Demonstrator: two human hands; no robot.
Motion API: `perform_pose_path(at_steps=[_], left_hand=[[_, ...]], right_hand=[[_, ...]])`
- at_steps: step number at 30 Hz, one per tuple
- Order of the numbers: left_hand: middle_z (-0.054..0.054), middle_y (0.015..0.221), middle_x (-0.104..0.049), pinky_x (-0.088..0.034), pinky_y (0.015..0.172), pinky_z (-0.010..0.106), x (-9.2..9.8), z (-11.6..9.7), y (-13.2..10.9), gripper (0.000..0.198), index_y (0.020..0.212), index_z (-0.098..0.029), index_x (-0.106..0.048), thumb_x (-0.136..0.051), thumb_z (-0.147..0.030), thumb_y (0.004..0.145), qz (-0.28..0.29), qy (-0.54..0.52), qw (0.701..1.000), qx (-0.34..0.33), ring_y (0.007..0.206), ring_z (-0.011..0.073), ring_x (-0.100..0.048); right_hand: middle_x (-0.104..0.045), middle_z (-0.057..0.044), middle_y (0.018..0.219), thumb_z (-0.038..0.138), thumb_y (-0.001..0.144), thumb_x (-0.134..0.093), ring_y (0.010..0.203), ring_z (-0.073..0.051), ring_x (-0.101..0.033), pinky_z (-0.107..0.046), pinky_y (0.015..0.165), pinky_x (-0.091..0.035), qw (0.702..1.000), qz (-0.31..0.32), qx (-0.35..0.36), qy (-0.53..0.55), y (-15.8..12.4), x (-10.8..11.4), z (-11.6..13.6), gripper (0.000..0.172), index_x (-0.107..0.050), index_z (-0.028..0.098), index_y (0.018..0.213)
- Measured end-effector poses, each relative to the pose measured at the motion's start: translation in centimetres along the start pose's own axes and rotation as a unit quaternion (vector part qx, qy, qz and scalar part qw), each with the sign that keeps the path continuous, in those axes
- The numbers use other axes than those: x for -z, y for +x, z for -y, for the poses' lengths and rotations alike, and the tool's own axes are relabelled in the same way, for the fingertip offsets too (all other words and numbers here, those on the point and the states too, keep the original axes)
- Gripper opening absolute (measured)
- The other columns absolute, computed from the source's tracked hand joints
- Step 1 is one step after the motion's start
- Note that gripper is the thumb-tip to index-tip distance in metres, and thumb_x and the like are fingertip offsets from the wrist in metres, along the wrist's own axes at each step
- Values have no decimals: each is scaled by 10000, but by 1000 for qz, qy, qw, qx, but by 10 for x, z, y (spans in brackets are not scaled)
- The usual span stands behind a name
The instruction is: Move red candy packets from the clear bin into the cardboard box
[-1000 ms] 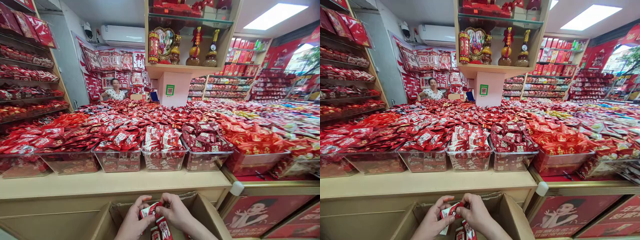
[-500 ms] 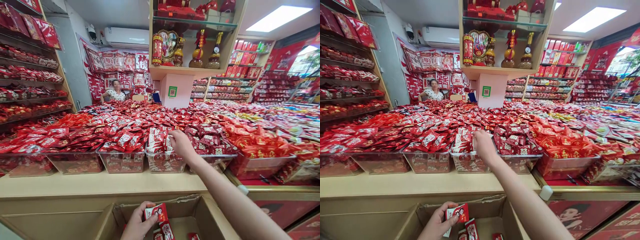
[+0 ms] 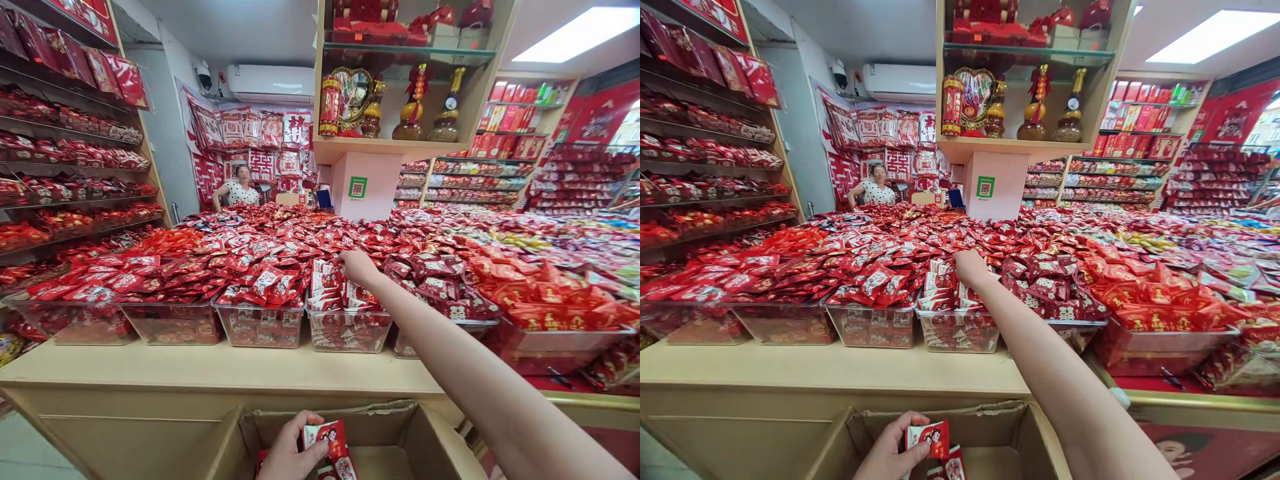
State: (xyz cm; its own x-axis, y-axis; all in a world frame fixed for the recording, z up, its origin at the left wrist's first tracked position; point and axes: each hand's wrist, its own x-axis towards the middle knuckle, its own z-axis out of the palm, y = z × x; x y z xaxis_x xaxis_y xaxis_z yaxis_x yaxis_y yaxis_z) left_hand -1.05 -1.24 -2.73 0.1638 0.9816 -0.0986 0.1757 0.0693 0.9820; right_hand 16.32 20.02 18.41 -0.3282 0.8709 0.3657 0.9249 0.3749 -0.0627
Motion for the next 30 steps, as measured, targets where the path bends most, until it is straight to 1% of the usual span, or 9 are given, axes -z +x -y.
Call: perform_pose_path(at_steps=[6,10,12,14,16,17,21,25,30], left_hand=[[-7,711,-595,-397,640,245,-1,0,0,237,843,-167,-579,-598,-210,611,2,36,999,6,653,151,-500],[-8,721,-607,-399,621,237,0,-1,-1,264,852,-176,-572,-619,-210,594,-4,19,1000,6,655,153,-513],[-24,692,-600,-397,585,225,0,-1,-1,271,860,-184,-551,-621,-201,599,-2,-14,1000,8,607,135,-508],[-46,635,-582,-383,538,211,1,-4,-1,266,859,-188,-526,-619,-188,609,0,-51,999,17,543,112,-485],[-50,629,-584,-382,542,205,2,-8,0,274,860,-191,-512,-632,-188,613,1,-92,996,15,547,107,-490],[-44,654,-596,-391,569,209,2,-11,0,288,868,-194,-511,-643,-195,612,5,-114,993,5,582,114,-507],[0,812,-626,-410,715,253,1,-22,-1,341,908,-200,-529,-678,-221,602,32,-169,984,-51,780,166,-544],[-8,746,-632,-419,653,232,-2,-22,-2,292,871,-194,-523,-673,-211,622,50,-166,984,-30,720,146,-557],[-38,621,-613,-390,480,184,-6,-17,1,242,804,-187,-509,-662,-277,639,87,-201,975,21,511,83,-509]], right_hand=[[-636,-74,823,39,689,-430,770,-176,-552,-231,656,-363,1000,-16,4,9,3,2,9,279,-614,156,864],[-617,-84,863,51,717,-427,826,-178,-531,-248,717,-361,999,-46,12,24,0,11,23,258,-605,148,876],[-587,-104,926,93,766,-396,897,-182,-497,-264,771,-347,995,-86,17,41,-17,18,34,245,-585,129,919],[-571,-98,940,134,801,-366,912,-170,-479,-260,789,-345,987,-118,54,97,-51,23,48,248,-565,129,950],[-585,-61,869,157,801,-380,831,-147,-503,-239,751,-369,971,-75,131,186,-99,19,63,229,-570,159,928],[-591,-45,813,184,788,-412,776,-146,-515,-235,708,-384,963,-8,166,212,-126,13,69,202,-586,178,890],[-582,-60,955,222,684,-569,892,-193,-505,-267,763,-385,933,124,131,312,-210,-31,81,328,-556,208,1012],[-599,-35,964,138,593,-614,878,-169,-535,-239,777,-390,873,166,-8,458,-235,-75,75,418,-566,213,1002],[-622,-3,770,61,557,-551,694,-143,-566,-211,610,-424,797,187,-96,566,-239,-97,68,361,-576,175,899]])
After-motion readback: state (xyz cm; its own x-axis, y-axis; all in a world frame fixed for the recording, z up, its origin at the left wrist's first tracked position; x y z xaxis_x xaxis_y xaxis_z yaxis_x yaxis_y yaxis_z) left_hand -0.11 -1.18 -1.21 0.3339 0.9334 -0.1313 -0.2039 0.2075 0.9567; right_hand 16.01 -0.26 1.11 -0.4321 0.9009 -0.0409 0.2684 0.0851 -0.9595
